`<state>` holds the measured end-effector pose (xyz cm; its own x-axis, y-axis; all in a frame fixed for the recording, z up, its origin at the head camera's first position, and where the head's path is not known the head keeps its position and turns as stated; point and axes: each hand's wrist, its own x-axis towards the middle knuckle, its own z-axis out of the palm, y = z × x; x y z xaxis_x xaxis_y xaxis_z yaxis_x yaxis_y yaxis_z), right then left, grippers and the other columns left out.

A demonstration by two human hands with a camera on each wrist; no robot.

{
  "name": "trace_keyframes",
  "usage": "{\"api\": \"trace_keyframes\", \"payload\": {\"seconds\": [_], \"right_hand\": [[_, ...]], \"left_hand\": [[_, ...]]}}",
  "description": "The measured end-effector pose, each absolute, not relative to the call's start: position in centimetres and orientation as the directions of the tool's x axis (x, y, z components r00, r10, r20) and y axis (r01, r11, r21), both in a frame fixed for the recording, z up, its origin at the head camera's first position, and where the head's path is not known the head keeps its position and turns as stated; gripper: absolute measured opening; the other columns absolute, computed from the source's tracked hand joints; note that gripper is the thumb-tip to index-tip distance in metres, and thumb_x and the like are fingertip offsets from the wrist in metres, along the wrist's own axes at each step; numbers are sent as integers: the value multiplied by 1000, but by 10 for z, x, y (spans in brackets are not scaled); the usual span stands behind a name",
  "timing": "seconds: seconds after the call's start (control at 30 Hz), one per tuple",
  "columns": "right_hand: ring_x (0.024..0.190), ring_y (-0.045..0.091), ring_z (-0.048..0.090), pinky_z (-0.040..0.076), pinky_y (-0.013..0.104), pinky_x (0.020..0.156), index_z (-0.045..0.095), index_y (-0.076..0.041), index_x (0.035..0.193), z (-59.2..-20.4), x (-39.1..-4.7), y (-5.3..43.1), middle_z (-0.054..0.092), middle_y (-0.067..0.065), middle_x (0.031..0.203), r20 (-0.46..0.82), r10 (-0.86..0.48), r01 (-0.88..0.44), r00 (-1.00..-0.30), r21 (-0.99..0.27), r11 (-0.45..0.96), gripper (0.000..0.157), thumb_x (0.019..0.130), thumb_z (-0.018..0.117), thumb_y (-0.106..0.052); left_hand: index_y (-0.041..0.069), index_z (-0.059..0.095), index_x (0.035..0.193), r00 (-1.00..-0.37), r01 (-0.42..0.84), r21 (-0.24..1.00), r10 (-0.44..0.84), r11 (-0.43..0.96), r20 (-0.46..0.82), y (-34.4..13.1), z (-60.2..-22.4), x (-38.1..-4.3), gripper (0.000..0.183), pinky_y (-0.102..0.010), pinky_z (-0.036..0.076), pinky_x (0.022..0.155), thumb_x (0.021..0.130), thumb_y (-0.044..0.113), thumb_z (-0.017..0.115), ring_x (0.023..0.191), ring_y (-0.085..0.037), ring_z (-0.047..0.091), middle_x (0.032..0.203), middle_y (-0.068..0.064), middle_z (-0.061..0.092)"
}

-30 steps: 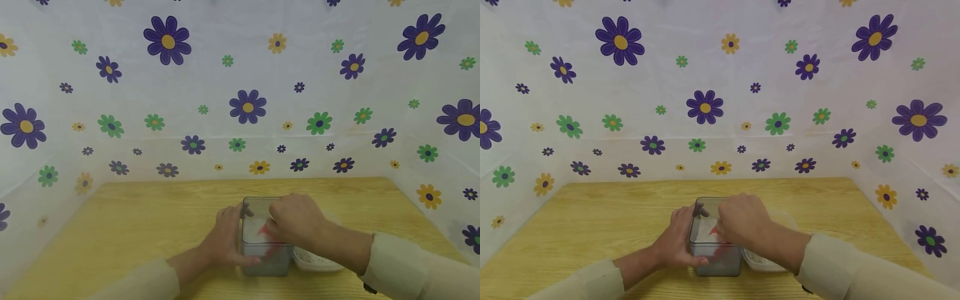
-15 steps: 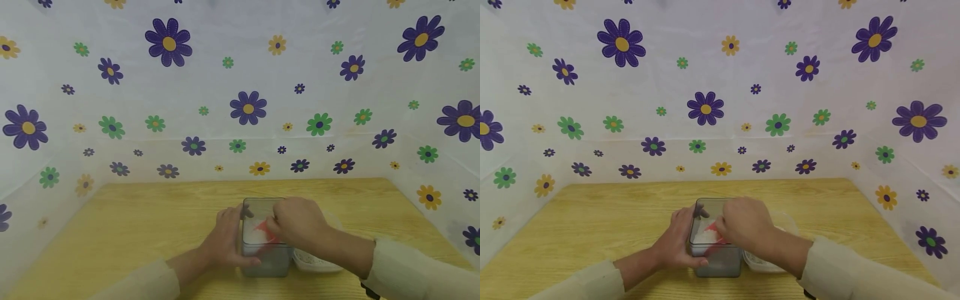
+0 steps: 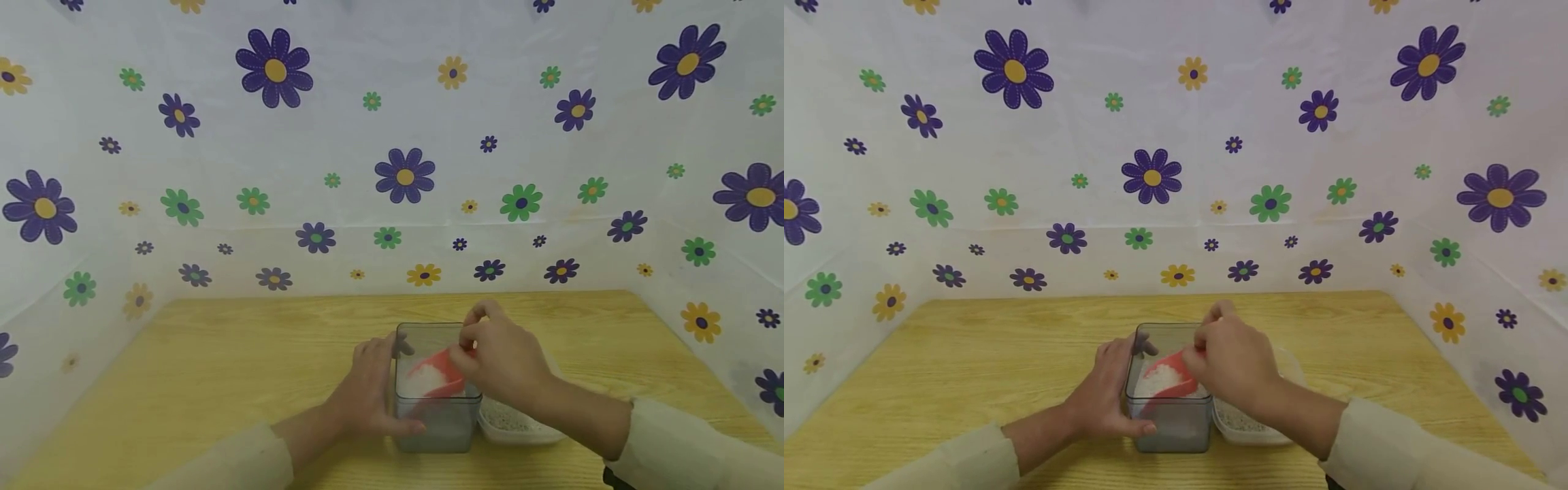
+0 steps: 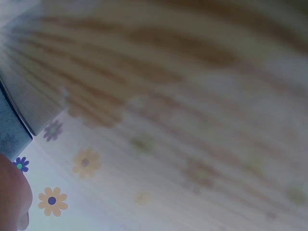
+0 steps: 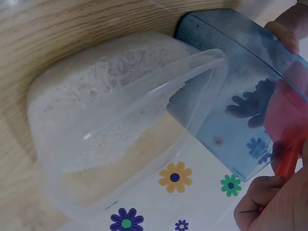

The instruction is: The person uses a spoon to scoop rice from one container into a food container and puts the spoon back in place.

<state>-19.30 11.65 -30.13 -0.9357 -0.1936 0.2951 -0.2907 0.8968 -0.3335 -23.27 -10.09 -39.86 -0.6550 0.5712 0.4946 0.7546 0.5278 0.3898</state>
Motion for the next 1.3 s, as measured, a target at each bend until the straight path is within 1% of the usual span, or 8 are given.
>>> {"api": "trace_keyframes", "payload": {"seconds": [0.27,0.47,0.67,0.77,0.87,1.0,1.17,1.3], "right_hand": [[59,10,46,38,23,44,66,-19,65,-303,-195,124,52,0,99,347,-118,-269,-931,-428,863,20,83,65,-28],[70,16,51,41,24,48,66,-18,64,-293,-196,134,55,3,100,362,-69,-243,-930,-460,854,23,84,65,-29],[82,21,55,47,26,60,67,-15,66,-283,-197,154,56,6,100,412,-22,-224,-911,-448,865,24,85,63,-28],[83,22,53,45,28,61,67,-13,65,-283,-197,169,57,7,96,478,-10,-243,-878,-430,869,25,85,63,-25],[87,24,52,44,29,62,68,-11,66,-287,-197,186,57,9,95,500,10,-235,-866,-425,874,25,86,62,-25],[84,25,53,43,28,60,68,-10,68,-298,-197,211,57,12,97,486,38,-189,-873,-409,893,28,87,61,-29],[80,25,52,39,28,57,67,-10,65,-316,-195,240,57,13,96,487,57,-154,-871,-382,911,30,87,62,-31],[72,21,50,36,26,52,66,-10,64,-329,-195,261,57,13,92,481,66,-125,-874,-355,926,29,84,64,-31]], "left_hand": [[16,31,136,-670,741,398,565,540,481,-101,-398,-232,102,-44,27,98,60,78,62,108,-9,42,117,9,50],[14,31,136,-681,732,397,562,554,470,-101,-399,-232,104,-44,27,99,59,76,64,109,-9,41,118,8,48],[12,31,137,-687,726,406,558,555,466,-101,-401,-233,106,-44,26,99,59,77,64,109,-11,42,118,6,49],[15,31,137,-689,724,406,557,558,465,-101,-401,-233,105,-44,25,100,59,77,64,109,-10,43,118,6,50],[15,30,138,-687,726,414,557,549,467,-101,-401,-232,106,-44,25,100,58,75,66,108,-10,43,118,5,50],[15,31,136,-685,728,412,558,548,468,-102,-401,-232,105,-44,24,99,58,75,66,107,-10,42,118,5,49],[16,34,132,-671,740,392,559,547,487,-102,-400,-232,102,-43,26,98,58,78,63,102,-9,42,117,4,50],[14,35,131,-654,754,378,563,537,505,-101,-400,-233,102,-42,26,98,58,78,63,102,-10,44,117,3,51]]}}
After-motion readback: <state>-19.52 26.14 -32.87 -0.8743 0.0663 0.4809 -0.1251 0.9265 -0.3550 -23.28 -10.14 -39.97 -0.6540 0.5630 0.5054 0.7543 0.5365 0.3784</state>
